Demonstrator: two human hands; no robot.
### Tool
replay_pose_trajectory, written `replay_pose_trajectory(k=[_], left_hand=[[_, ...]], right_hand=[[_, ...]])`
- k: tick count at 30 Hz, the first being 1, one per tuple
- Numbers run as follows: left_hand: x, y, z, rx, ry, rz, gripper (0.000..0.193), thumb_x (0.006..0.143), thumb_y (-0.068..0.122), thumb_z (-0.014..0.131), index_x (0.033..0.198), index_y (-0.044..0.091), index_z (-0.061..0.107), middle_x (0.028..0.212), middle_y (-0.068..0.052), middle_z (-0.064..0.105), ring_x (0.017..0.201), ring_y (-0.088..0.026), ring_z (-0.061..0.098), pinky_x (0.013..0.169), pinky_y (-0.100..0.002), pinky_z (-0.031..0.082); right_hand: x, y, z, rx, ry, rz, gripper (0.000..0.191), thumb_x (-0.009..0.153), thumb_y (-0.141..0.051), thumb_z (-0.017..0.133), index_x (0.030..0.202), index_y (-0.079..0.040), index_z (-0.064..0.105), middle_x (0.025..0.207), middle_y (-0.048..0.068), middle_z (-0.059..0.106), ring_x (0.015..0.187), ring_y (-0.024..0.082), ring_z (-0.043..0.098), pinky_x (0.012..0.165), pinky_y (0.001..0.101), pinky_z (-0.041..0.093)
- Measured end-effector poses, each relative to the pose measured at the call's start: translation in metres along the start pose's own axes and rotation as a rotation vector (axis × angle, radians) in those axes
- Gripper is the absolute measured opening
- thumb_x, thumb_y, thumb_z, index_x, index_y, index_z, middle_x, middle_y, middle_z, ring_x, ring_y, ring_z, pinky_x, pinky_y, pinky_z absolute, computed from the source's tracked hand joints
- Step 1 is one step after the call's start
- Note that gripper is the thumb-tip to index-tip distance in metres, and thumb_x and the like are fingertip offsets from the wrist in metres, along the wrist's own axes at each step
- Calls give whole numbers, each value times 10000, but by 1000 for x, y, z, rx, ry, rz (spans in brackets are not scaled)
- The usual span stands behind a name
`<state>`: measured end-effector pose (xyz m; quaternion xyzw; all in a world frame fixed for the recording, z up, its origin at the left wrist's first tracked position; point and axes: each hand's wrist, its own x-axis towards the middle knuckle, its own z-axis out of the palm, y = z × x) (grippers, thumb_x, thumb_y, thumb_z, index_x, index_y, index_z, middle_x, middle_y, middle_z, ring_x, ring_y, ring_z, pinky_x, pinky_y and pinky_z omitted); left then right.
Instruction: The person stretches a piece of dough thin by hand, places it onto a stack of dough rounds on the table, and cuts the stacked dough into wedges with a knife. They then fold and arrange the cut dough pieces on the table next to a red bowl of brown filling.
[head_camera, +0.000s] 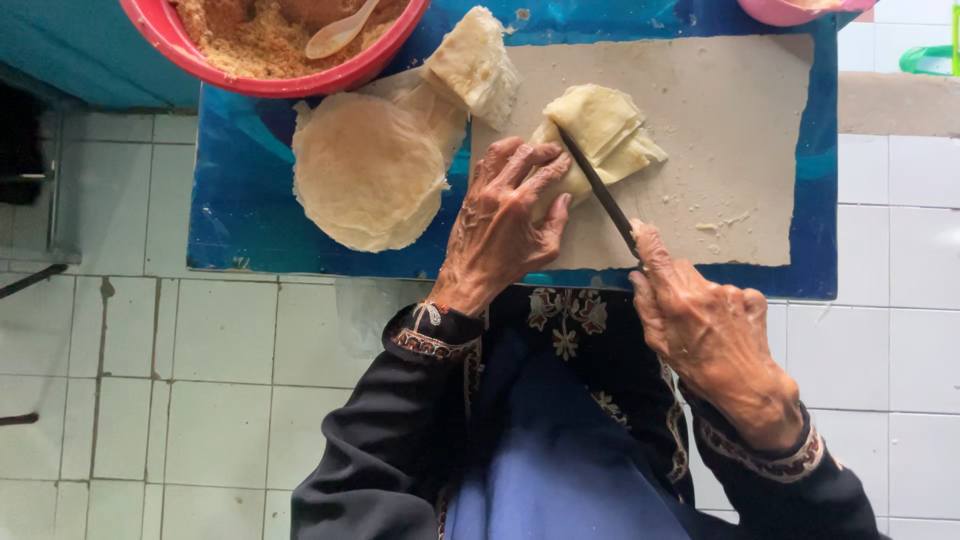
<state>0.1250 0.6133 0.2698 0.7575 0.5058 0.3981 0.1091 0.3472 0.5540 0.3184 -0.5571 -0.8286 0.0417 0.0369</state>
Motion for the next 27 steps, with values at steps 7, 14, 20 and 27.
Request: replay_pose_trajectory(k=[7,14,20,27], left_hand=[[0,-2,2,12,13,21,405,854,143,762,1245,58,695,1297,-71,644,1279,-334,537,1120,-433,444],[0,1,-1,0,2,21,395,870,144,751,1251,57,688,1293,-68,639,1281,-327,544,1131,-432,447],[-1,0,1,42,-7,33,414,868,156,745,1261,48,674,1292,-80,638,1277,-334,528,1108,-436,436],[-7,-3,6,93,13,20,426,886,199,735,1272,53,629,1345,-84,608,1322,-299,522,1096,-444,423]], right_hand=[[39,0,-1,-24,-64,-42,583,993,-268,568,1543,-166,403,785,139,710,570,378,682,458,514,513],[-3,6,-3,-109,-144,36,573,1011,-287,558,1543,-158,390,769,131,708,486,312,674,387,428,491],[-59,21,-13,13,-128,75,655,923,-293,617,1546,-197,438,919,127,755,508,328,684,419,442,531],[-15,42,-24,-74,88,189,485,1004,-292,633,1473,-184,579,996,157,743,696,353,725,570,475,571]])
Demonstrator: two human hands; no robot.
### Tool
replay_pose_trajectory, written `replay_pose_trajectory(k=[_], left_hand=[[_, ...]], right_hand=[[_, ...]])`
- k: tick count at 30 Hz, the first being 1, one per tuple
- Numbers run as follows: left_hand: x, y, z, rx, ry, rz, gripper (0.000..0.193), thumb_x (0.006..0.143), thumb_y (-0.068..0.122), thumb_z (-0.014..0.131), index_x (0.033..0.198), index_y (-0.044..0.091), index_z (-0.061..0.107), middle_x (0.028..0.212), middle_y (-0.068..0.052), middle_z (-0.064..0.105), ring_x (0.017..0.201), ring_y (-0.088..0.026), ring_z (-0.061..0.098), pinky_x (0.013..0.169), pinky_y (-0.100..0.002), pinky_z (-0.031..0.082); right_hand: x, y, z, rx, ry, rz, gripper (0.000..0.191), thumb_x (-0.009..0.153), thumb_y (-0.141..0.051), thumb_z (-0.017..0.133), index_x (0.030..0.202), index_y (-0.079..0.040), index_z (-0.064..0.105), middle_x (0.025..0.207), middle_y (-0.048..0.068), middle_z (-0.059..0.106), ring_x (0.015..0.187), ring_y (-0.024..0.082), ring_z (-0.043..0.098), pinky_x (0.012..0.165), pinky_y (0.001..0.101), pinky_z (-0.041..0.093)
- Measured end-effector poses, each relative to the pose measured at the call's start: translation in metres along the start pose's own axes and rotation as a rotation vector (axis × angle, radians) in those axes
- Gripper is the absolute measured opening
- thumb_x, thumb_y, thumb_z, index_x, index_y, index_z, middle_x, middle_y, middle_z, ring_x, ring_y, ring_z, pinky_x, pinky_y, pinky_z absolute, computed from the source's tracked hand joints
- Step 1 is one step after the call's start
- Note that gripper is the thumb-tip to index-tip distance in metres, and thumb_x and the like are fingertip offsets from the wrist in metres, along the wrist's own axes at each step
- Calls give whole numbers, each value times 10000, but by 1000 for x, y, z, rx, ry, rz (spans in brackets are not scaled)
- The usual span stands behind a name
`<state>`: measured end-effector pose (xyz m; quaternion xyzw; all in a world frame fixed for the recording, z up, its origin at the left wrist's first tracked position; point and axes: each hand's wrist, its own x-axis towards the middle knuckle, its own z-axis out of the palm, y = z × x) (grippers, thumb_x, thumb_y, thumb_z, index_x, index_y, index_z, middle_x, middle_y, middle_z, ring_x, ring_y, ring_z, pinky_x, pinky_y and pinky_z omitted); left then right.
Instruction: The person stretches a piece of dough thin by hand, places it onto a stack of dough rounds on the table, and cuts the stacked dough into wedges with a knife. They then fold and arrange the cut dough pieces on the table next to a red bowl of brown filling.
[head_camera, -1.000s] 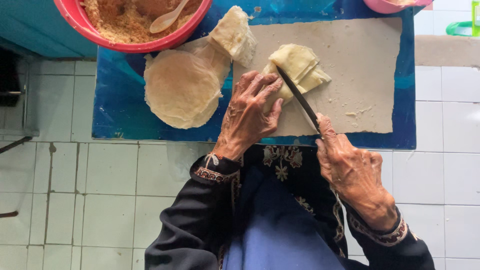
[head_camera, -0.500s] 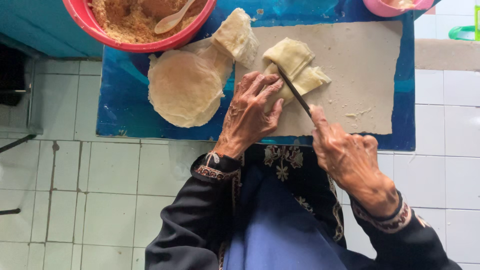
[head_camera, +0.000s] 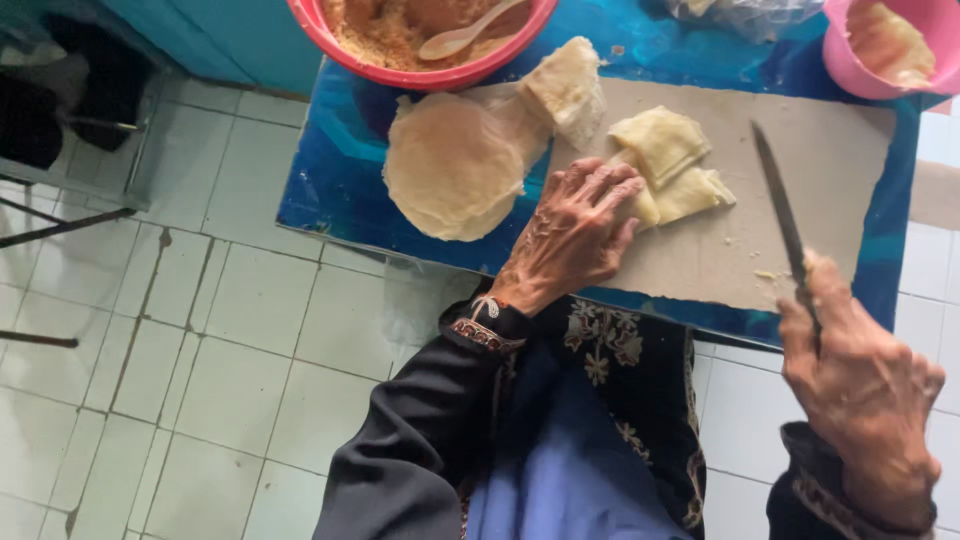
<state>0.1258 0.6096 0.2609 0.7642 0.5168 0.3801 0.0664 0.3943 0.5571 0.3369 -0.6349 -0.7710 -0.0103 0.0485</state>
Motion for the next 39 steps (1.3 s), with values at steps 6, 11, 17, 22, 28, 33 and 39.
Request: replay_pose_trajectory(k=[6,11,17,22,28,33,39], left_hand=[[9,0,1,-14,56,-46,482,938,260,737,1328,11,602,1383,-141,585,1327,-324,502,1103,-461,400],[11,0,-3,72,62,-86,542,935,273,751,1348,-33,578,1371,-177,578,1316,-374,485,1132,-474,383],[14,2,-5,36,49,-89,529,903,264,762,1311,-29,599,1344,-159,589,1299,-366,487,1095,-470,387],[14,2,-6,77,53,-85,523,892,266,766,1297,-21,602,1336,-147,582,1307,-366,478,1104,-479,385],[13,1,-5,87,23,-99,531,898,277,763,1313,-13,603,1348,-138,579,1307,-360,477,1093,-474,380],[13,0,-5,80,5,-113,549,906,290,758,1323,-28,595,1358,-140,578,1298,-341,484,1095,-464,380],[12,-1,-4,86,15,-111,561,909,305,757,1334,-22,591,1361,-147,579,1303,-340,484,1101,-462,375]], right_hand=[[76,6,12,-277,140,-126,400,1040,-370,672,1411,-223,691,1004,90,710,863,284,678,731,444,535],[100,11,17,-181,292,-277,303,1026,-335,684,1271,-163,738,1070,28,718,1151,257,531,929,478,405],[176,-20,47,59,151,-408,327,1036,-394,687,1243,-151,755,1223,85,684,1166,326,429,894,538,353],[184,-32,58,107,19,-350,400,916,-437,748,1152,-114,756,1255,98,651,1195,335,404,910,562,349],[201,-34,57,487,-169,-209,376,857,-303,751,1141,-63,701,1081,83,709,1068,261,598,944,481,466],[201,-31,50,818,-131,-365,296,939,-156,770,1174,-8,667,1108,93,664,1048,200,649,893,346,537],[196,-43,34,1081,-171,-295,317,953,-69,755,1236,-25,618,1152,62,657,1069,137,693,912,262,604]])
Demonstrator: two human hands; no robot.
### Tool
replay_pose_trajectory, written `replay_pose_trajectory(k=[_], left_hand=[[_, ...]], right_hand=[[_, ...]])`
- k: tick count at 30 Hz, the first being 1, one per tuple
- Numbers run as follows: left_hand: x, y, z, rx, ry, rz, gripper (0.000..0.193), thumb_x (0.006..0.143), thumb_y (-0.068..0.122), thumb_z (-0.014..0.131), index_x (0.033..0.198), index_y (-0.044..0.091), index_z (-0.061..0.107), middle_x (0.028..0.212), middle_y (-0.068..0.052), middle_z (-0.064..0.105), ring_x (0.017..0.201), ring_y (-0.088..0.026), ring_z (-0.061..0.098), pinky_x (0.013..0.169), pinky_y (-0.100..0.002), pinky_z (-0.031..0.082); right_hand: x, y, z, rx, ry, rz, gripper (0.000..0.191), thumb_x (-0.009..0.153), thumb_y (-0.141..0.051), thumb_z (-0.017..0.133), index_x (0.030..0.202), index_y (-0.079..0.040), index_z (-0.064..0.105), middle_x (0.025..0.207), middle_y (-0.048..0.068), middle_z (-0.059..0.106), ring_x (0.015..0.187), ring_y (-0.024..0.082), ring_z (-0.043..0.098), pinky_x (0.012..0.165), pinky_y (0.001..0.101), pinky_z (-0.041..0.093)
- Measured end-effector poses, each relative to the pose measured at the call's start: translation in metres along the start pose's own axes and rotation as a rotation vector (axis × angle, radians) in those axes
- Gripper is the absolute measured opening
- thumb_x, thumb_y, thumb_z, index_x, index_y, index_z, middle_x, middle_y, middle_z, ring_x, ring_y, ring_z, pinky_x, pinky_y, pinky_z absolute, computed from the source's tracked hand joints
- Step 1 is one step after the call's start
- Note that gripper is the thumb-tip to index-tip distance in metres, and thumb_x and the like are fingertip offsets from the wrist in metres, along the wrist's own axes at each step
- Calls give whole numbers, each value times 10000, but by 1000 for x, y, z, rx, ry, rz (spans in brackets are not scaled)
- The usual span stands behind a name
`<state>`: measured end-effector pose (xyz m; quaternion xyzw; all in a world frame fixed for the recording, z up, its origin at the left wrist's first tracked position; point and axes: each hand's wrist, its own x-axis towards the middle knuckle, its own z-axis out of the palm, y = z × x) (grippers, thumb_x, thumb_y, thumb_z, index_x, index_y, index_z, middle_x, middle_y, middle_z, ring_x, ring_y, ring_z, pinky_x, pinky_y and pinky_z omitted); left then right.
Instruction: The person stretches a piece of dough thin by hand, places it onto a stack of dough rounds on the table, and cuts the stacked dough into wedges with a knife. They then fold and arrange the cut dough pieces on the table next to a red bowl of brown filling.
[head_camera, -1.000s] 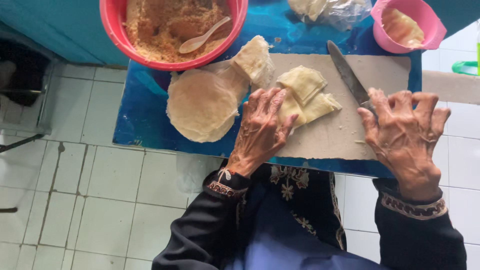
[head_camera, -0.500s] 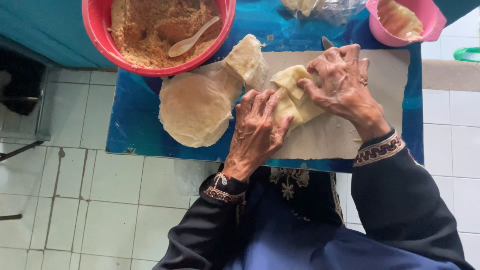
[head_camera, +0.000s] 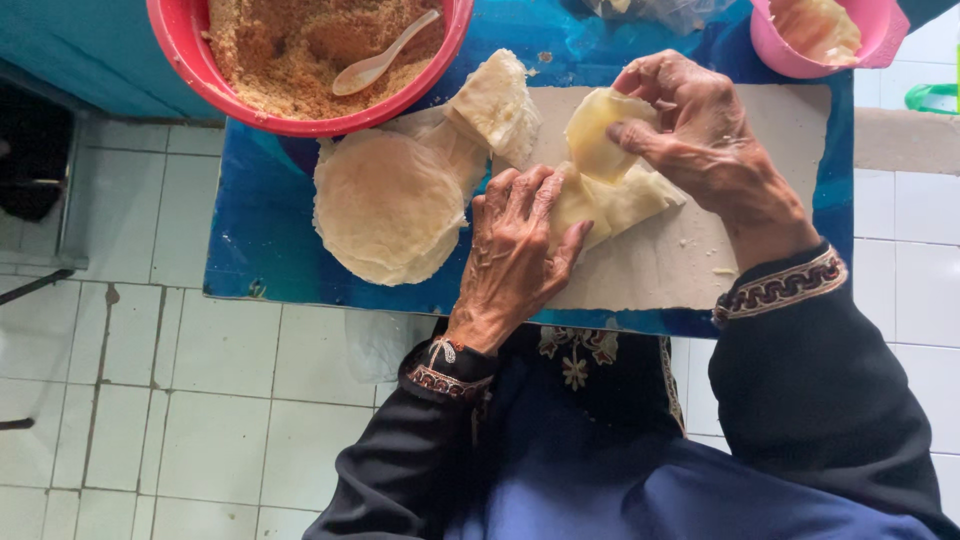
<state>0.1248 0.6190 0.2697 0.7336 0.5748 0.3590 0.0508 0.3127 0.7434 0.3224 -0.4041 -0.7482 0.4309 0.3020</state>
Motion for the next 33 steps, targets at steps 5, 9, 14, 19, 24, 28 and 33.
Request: replay_pose_trajectory(k=[5,9,14,19,24,28,33], left_hand=[[0,0,0,-30,4,-15,571,905,304,758,1350,-9,583,1363,-143,579,1309,-339,487,1108,-462,374],[-1,-1,1,-9,-7,-2,572,906,291,748,1376,10,584,1371,-147,572,1307,-341,475,1100,-464,371],[-1,-2,4,15,-19,1,576,889,286,741,1372,13,587,1387,-127,574,1314,-331,466,1090,-459,375],[-2,-2,5,24,-30,-9,572,882,286,744,1364,17,594,1375,-115,574,1305,-326,473,1070,-461,379],[-2,-2,3,-8,-20,-3,570,901,284,738,1394,47,579,1376,-110,565,1303,-321,474,1073,-464,382],[0,-2,1,18,-21,27,530,908,275,733,1386,107,580,1370,-105,557,1297,-323,471,1067,-466,377],[0,-1,0,15,-51,12,533,907,278,737,1381,103,568,1372,-99,555,1307,-321,470,1069,-476,365]], right_hand=[[-11,-9,-1,12,16,38,338,970,-68,754,1271,-29,606,1192,64,652,1089,147,698,911,271,602],[-11,-4,-5,75,21,24,331,988,-69,757,1278,-29,604,1196,63,655,1104,149,697,968,275,605],[-6,1,-10,105,52,45,334,960,-39,773,1264,-24,637,1227,61,668,1116,149,685,1013,288,579],[-2,2,-15,98,36,55,317,963,-38,769,1257,-18,653,1201,60,691,1100,140,687,1008,283,574],[3,5,-16,-41,32,69,318,952,-42,772,1250,-2,668,1195,73,695,1073,134,677,967,273,566],[4,9,-15,148,17,138,355,936,-51,772,1267,-19,648,1202,79,688,1083,155,679,992,309,583],[-7,15,-13,524,9,275,407,946,-42,761,1316,-19,594,1212,87,643,1136,195,686,1026,382,612]])
